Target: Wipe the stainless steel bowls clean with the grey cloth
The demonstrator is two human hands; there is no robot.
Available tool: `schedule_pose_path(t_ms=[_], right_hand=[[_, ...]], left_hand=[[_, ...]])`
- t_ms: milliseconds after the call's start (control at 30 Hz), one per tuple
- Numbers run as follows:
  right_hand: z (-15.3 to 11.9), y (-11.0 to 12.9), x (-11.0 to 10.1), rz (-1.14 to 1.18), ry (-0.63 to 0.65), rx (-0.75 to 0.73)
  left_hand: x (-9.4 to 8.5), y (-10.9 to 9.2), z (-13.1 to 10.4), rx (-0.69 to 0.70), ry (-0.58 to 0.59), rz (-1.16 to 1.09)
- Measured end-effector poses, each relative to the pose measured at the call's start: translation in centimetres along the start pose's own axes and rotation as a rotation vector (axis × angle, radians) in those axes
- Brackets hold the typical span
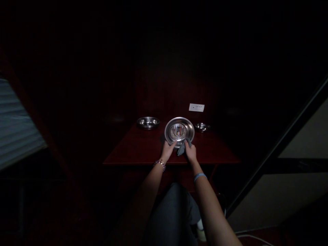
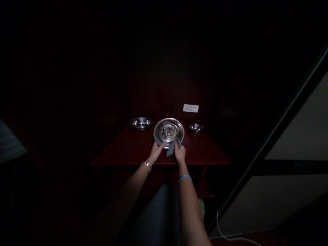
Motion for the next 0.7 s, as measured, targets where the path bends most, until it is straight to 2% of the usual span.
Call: schedule_pose_path(t_ms=[300, 700], right_hand=[[-0.2, 0.2, 0.5, -0.115, 0.061, 0.029], [-0.1, -0.2, 0.3, -0.053, 0.035, 0.027]], left_hand=[[-1.5, 0.2, 0.1, -0.025, -0.115, 0.043], [-4.0, 0.6, 0.1, -0.003, -0.303, 0.038]])
Point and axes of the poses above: each hand's wrist, its own z-axis towards the middle knuckle, its own x-axis out of the palm, y = z × x, the point moved 10 cm from there along z, towards the middle knuckle, and after that the axes turned 6 degrees about y, right-handed, at the moved point
